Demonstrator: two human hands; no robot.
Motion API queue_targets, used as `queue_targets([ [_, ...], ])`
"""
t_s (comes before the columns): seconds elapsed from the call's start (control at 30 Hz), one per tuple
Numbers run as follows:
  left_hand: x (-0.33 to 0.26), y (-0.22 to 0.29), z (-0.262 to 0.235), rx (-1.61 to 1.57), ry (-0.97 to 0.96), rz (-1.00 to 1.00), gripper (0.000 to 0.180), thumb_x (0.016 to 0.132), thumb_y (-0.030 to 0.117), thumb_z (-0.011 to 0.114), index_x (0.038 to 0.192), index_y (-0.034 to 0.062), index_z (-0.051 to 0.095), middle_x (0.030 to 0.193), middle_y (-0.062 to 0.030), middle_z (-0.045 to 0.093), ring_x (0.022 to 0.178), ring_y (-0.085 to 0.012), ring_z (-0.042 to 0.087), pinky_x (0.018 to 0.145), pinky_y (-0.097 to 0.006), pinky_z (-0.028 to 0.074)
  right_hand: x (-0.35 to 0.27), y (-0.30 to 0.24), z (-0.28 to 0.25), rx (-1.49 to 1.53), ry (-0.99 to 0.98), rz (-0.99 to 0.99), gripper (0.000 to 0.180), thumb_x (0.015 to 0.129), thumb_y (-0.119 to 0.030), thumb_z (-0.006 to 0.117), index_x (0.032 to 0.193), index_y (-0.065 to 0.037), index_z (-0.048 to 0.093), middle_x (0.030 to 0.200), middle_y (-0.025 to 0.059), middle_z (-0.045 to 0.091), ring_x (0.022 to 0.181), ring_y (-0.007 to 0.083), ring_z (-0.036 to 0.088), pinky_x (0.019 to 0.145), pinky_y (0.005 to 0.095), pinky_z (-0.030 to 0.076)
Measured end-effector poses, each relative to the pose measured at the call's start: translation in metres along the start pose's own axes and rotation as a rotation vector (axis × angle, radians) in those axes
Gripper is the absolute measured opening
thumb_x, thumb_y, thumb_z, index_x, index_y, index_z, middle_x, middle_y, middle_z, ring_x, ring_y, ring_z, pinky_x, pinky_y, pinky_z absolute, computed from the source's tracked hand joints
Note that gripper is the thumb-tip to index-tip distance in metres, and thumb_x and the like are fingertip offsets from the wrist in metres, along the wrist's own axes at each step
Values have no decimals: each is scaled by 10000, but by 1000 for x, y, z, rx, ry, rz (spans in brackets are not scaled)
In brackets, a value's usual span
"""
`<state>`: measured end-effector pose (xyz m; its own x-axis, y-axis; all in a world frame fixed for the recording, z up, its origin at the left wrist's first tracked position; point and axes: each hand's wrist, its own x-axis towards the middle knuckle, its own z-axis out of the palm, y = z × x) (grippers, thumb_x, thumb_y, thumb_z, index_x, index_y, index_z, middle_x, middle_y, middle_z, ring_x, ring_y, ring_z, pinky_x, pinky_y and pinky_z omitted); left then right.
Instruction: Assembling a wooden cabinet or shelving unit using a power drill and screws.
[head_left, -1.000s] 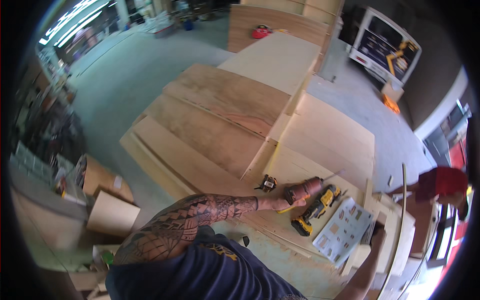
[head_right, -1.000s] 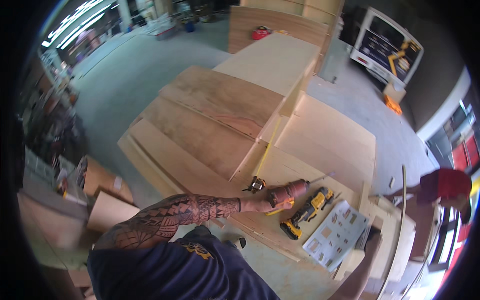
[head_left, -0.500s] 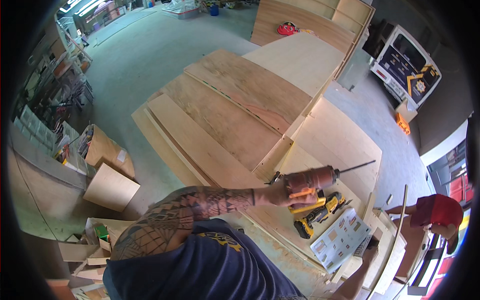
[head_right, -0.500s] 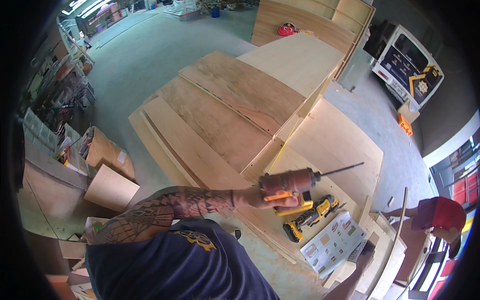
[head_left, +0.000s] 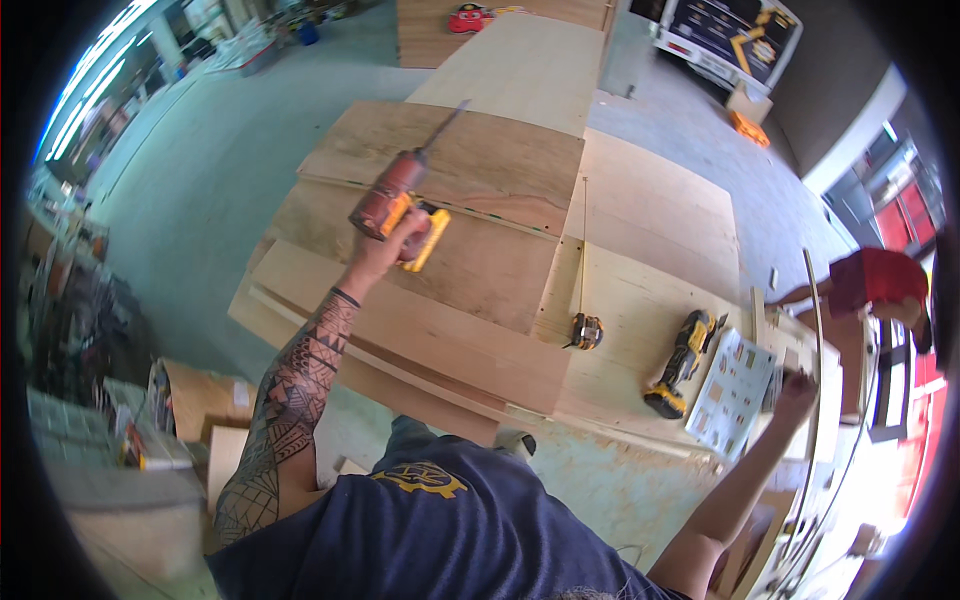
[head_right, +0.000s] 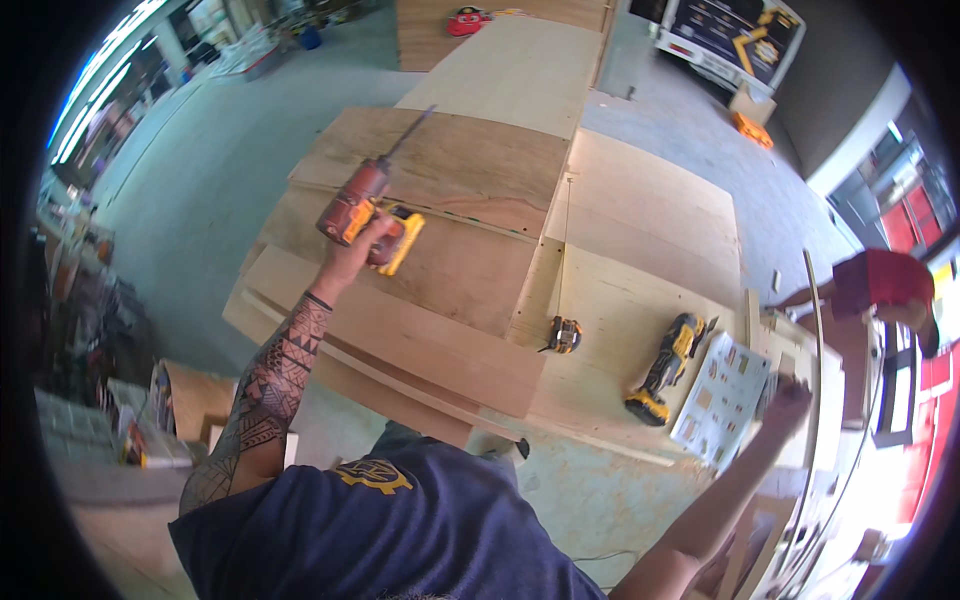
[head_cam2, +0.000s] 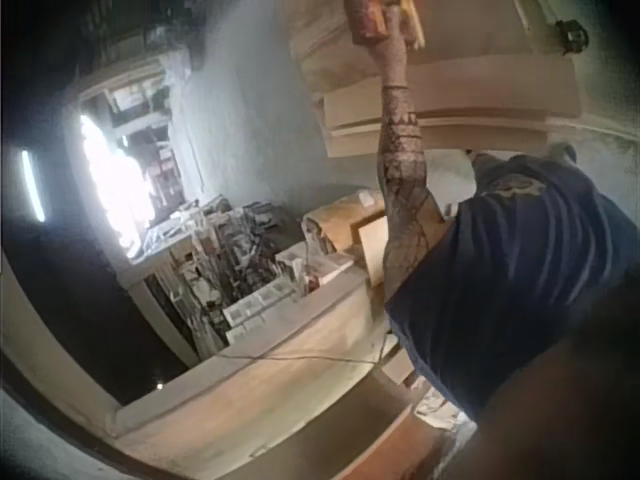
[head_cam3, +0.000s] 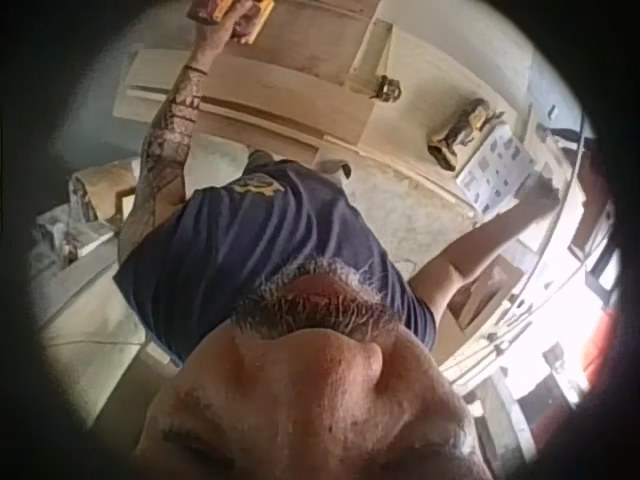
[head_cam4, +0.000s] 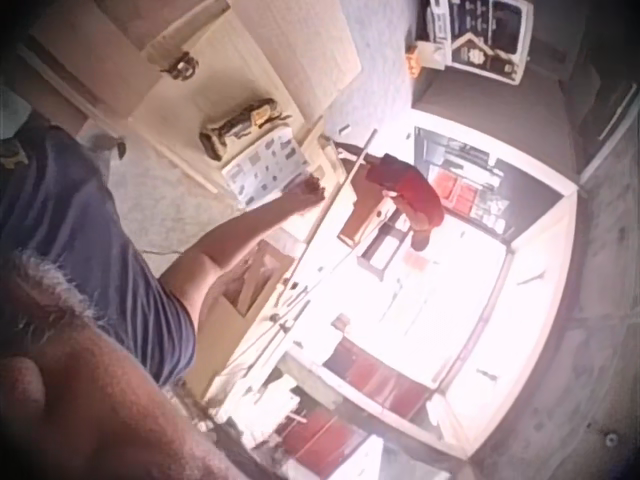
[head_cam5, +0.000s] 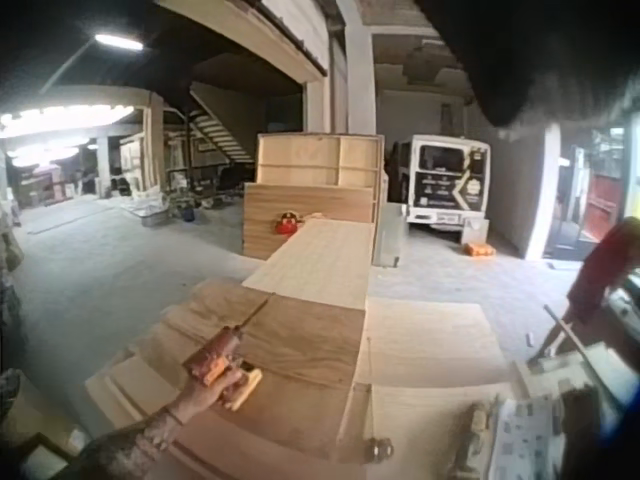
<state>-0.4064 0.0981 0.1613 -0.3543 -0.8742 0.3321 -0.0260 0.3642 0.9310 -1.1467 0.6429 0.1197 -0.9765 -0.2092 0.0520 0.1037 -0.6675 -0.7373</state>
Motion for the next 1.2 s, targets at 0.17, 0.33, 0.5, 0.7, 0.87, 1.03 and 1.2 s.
queue_targets([
  [0.17, 24, -95, -127, -107, 118, -218, 242, 953, 194, 815, 1118, 99, 664, 1022, 20, 665, 934, -76, 656, 835, -286, 562, -235, 116, 171, 110, -252, 323, 87, 954, -37, 597, 1035, -46, 628, 942, 44, 682, 829, 171, 690, 721, 274, 589],
  [0.33, 39, -121, -117, -285, 115, -163, 252, 955, 314, 832, 963, 104, 693, 935, 39, 666, 841, -58, 627, 774, -283, 534, -434, 206, 297, -35, -299, 635, 54, 965, -132, 602, 964, -108, 650, 792, -9, 590, 667, 88, 541, 565, 233, 466],
  [0.5, 49, -140, -130, -312, 11, -303, 244, 952, 293, 842, 1009, 112, 689, 913, 56, 659, 822, -43, 627, 731, -244, 516, -578, 294, 406, 8, -456, 985, 66, 928, -94, 628, 990, -117, 625, 762, -5, 527, 638, 126, 480, 550, 265, 382],
  [0.7, 49, -139, -149, -377, -36, -379, 260, 962, 341, 824, 956, 120, 687, 823, 73, 632, 730, -19, 594, 636, -232, 465, -638, 326, 438, -103, -510, 1098, 88, 953, -89, 628, 1036, -117, 630, 774, -4, 536, 634, 122, 480, 541, 247, 389],
  [0.87, 23, -50, -161, -339, 109, 45, 304, 931, 325, 832, 947, 68, 671, 763, 21, 651, 711, -75, 631, 665, -279, 513, -611, 329, 420, 91, -433, 995, 237, 1011, -96, 631, 1238, -28, 630, 978, 74, 688, 885, 209, 688, 840, 303, 593],
  [1.03, -41, 28, -239, -162, -141, -36, 276, 1007, 273, 740, 812, 92, 666, 722, 42, 632, 696, -68, 623, 636, -280, 483, -589, 331, 436, 255, -422, 860, 233, 1081, -114, 632, 1281, 6, 633, 1068, 82, 697, 1012, 195, 709, 1007, 286, 609],
  [1.2, -97, 40, -298, -27, -250, -103, 192, 982, 264, 752, 942, 84, 698, 726, 39, 619, 667, -61, 591, 600, -269, 460, -608, 363, 489, 466, -562, 854, 219, 1089, -172, 641, 1248, -22, 643, 1022, 53, 691, 976, 176, 704, 945, 276, 620],
])
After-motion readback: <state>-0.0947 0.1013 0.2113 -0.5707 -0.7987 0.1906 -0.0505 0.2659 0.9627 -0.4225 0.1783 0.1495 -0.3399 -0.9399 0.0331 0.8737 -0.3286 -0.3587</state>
